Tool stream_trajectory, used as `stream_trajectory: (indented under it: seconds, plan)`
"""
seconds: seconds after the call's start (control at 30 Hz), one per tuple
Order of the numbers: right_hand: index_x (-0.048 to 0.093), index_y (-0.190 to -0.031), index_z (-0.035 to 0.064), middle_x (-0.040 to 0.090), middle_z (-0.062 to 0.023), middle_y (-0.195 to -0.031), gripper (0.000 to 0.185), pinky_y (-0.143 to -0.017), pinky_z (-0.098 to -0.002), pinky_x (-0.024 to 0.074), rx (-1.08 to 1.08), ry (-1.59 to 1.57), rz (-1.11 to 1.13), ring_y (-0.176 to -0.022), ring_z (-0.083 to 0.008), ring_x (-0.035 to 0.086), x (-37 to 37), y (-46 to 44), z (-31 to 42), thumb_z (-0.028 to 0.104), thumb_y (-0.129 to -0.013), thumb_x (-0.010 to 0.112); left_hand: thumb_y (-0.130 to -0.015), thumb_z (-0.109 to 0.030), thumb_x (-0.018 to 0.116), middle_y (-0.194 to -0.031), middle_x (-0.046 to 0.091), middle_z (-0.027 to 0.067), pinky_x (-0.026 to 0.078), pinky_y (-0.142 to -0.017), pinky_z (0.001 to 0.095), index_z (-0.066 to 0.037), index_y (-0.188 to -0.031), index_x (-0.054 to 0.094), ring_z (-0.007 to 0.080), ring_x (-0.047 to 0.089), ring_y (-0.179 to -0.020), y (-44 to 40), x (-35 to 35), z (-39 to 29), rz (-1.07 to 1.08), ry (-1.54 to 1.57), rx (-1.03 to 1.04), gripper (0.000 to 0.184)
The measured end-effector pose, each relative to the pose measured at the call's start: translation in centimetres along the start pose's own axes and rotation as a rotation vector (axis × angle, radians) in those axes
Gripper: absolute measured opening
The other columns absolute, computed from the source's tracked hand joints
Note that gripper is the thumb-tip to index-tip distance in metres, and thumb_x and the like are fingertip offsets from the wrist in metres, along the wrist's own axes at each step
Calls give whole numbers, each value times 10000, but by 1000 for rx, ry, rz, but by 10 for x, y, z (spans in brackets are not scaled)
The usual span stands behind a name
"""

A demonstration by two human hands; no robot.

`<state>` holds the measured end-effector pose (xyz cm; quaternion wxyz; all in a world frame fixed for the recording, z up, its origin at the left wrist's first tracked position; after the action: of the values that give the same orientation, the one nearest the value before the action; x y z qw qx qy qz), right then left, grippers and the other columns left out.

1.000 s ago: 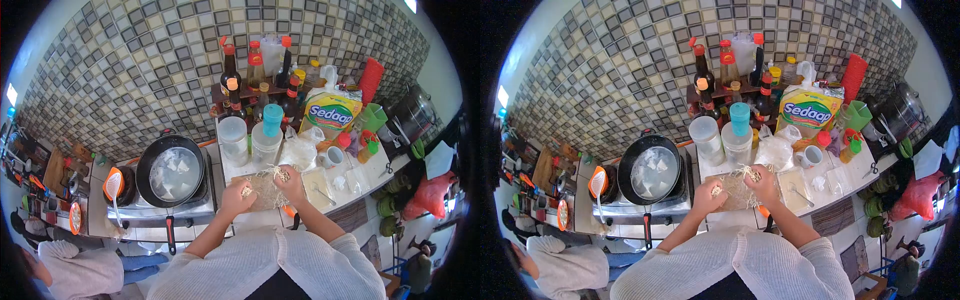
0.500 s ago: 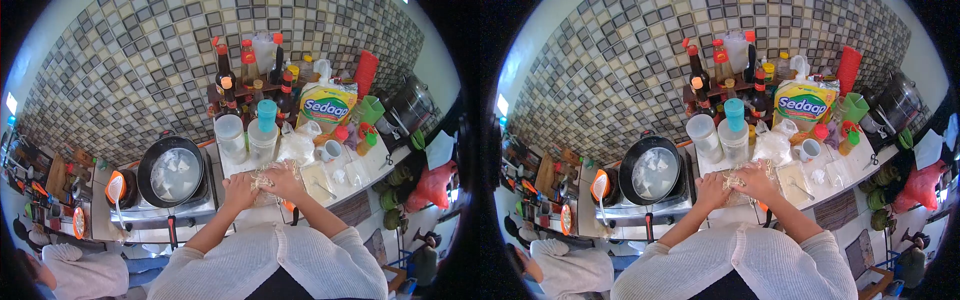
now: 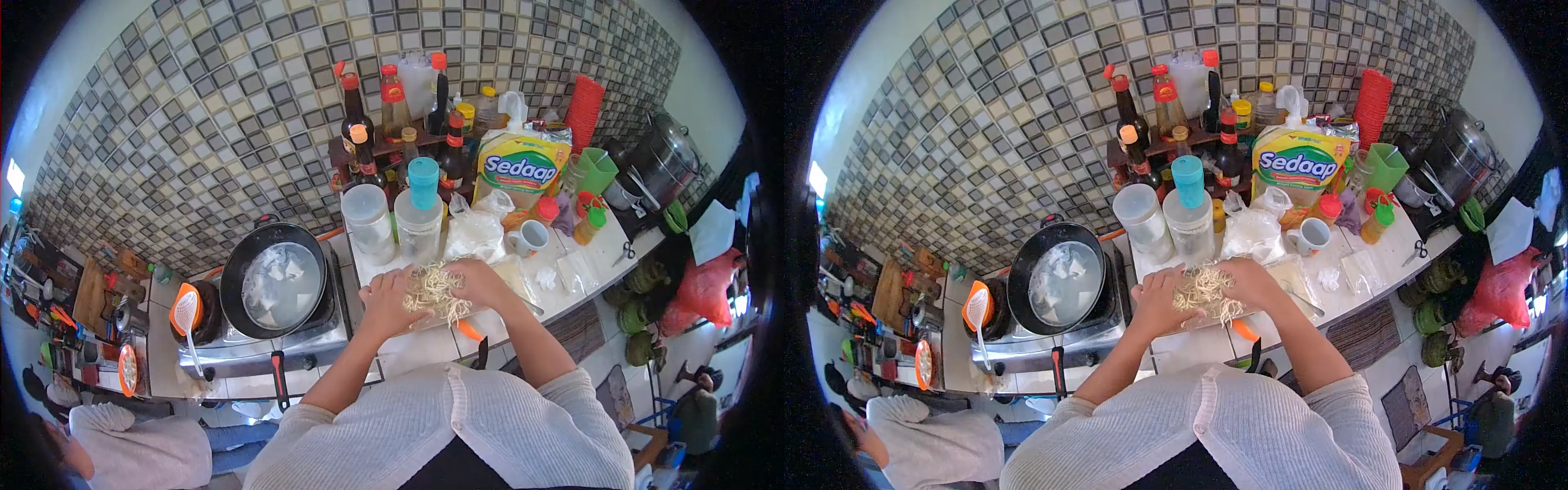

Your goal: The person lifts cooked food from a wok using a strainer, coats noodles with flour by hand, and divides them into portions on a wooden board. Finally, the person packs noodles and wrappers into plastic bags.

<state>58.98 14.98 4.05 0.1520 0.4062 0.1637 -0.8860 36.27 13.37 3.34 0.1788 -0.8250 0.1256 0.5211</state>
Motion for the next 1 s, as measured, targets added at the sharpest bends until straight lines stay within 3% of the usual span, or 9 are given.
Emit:
stream_trajectory:
  seconds: [0.17,0.3,0.4,0.47,0.6,0.67,0.8,0.87,1.0]
  plan:
    - [600,-1178,55,656,-167,-1076,522,-911,-389,496,157,-118,35,-1024,-326,625,-24,-2,23,91,-673,724,-588,-481,836,-1291,529,75,331,-926,465,-173,-1408,437,275,447,-1208,-15,-12,-30,-38,22,78,962]
    - [561,-1211,72,657,-187,-1002,555,-904,-414,485,39,-120,-27,-988,-343,625,-14,-3,24,108,-677,706,-625,-370,830,-1181,602,108,348,-919,455,-102,-1323,483,268,530,-1137,-34,-1,-42,-27,56,134,824]
    - [554,-1219,77,632,-182,-1095,571,-918,-410,478,40,-73,-8,-1041,-360,601,-12,-3,22,121,-672,712,-664,-324,801,-1069,653,161,388,-909,471,-62,-1207,530,325,607,-1044,-48,14,-34,167,18,34,661]
    - [501,-1293,94,568,-179,-1236,652,-941,-406,467,-189,37,-145,-1113,-388,556,-17,4,21,131,-679,716,-666,-233,784,-956,666,189,435,-859,458,-51,-1128,557,361,635,-943,-50,19,-29,156,65,62,545]
    - [403,-1379,117,492,-188,-1331,751,-967,-419,455,-77,269,-147,-1176,-416,504,-6,7,37,119,-697,718,-652,-174,776,-955,647,235,473,-820,470,-6,-1118,552,385,625,-931,-49,28,-26,137,105,110,543]
    - [258,-1454,123,518,-232,-1278,948,-975,-478,439,69,53,32,-1211,-408,482,14,0,33,110,-667,785,-655,-112,749,-936,636,255,494,-806,459,55,-1092,534,389,624,-911,-52,37,-28,157,137,198,515]
    - [232,-1448,106,597,-230,-1153,949,-918,-480,471,177,18,5,-1098,-411,568,26,-7,26,78,-671,776,-688,-57,693,-923,623,271,510,-784,441,97,-1023,545,381,624,-886,-57,31,-32,84,44,290,398]
    - [376,-1340,98,656,-217,-977,713,-750,-478,532,240,175,-24,-873,-399,657,26,-6,19,94,-715,720,-728,-46,646,-887,624,256,515,-767,442,86,-950,580,374,626,-828,-58,33,-36,79,-167,354,267]
    - [477,-1196,64,674,-181,-875,541,-713,-458,543,174,395,-21,-821,-375,671,15,-10,18,101,-712,713,-743,-48,616,-832,645,245,527,-729,455,63,-885,615,365,649,-781,-67,34,-37,78,-104,295,180]
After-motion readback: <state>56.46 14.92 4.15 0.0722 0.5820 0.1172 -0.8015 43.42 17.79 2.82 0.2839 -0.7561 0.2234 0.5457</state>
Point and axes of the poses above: each hand's wrist, its own y-axis away from the middle knuckle, its own x-axis out of the palm, z = x × y, the point moved 2 cm from there along -y, towards the middle knuckle
